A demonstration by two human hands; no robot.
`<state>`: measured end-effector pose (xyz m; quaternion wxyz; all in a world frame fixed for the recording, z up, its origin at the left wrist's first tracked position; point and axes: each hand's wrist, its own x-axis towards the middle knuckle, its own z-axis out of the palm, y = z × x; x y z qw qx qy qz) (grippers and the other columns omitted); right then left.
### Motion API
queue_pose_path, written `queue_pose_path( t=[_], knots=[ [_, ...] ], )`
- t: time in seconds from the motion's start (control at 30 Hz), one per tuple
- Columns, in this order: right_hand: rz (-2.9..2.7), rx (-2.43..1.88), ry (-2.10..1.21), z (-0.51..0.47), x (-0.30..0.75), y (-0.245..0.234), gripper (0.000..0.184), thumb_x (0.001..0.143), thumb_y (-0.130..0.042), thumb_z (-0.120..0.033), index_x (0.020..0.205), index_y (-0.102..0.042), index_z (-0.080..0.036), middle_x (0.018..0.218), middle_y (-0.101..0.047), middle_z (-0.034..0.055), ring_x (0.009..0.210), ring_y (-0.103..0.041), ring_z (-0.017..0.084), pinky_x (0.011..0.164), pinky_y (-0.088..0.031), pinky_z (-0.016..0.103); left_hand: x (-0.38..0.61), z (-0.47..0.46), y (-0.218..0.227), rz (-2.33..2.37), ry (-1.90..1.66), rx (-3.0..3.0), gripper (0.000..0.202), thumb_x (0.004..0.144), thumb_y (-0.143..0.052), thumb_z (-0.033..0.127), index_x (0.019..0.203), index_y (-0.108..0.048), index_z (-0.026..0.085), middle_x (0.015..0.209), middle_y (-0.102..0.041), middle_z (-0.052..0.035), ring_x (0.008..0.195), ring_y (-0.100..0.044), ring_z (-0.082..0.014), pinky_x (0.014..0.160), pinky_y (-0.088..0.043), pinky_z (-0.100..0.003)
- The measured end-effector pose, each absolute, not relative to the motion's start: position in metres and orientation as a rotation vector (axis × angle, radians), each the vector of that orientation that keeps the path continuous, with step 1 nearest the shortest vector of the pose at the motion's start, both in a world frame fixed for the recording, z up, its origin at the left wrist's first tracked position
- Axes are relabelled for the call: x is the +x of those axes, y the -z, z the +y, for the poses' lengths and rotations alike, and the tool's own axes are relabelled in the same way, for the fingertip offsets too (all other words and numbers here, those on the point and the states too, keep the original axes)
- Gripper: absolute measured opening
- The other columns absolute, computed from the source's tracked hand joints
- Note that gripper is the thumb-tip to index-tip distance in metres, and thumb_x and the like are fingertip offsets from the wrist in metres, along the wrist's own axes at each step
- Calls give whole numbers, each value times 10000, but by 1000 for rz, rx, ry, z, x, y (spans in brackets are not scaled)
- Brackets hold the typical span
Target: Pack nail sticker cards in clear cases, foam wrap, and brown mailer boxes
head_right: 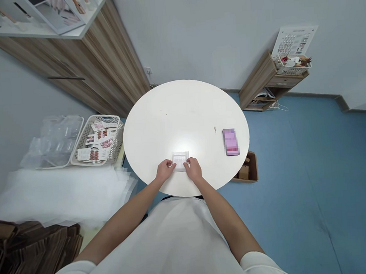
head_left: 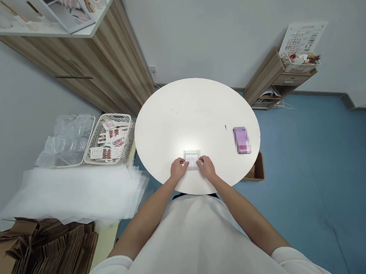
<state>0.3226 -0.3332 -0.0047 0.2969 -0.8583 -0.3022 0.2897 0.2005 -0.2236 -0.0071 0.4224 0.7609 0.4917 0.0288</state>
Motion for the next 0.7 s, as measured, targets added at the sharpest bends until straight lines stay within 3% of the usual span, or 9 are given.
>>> queue_pose_path(
  t=[0.33,0.47,0.7],
  knots=[
    [-687,-2072,-996,-356,329,1,505,747,-460,-383,1208,-371,-197,1215,-443,107,924,-545,174,766,-454,295,197,-245,2,1401,-166,1749,455,758,-499,386,1152,-463,161,1095,-544,-119,858,-561,-180,757,-435,-306],
    [-719,-2031,-1101,-352,330,3,536,756,-446,-343,1255,-337,-184,1269,-414,114,939,-560,170,778,-459,293,198,-248,6,1402,-144,1722,439,767,-494,306,1180,-465,161,1091,-564,-99,878,-566,-166,801,-426,-294],
    [-740,-2005,-1152,-327,324,5,522,731,-441,-268,1240,-380,-170,1212,-489,94,935,-564,168,780,-478,299,199,-241,12,1359,-204,1686,373,759,-496,206,1128,-512,161,1018,-610,-76,866,-582,-160,807,-446,-304]
  ],
)
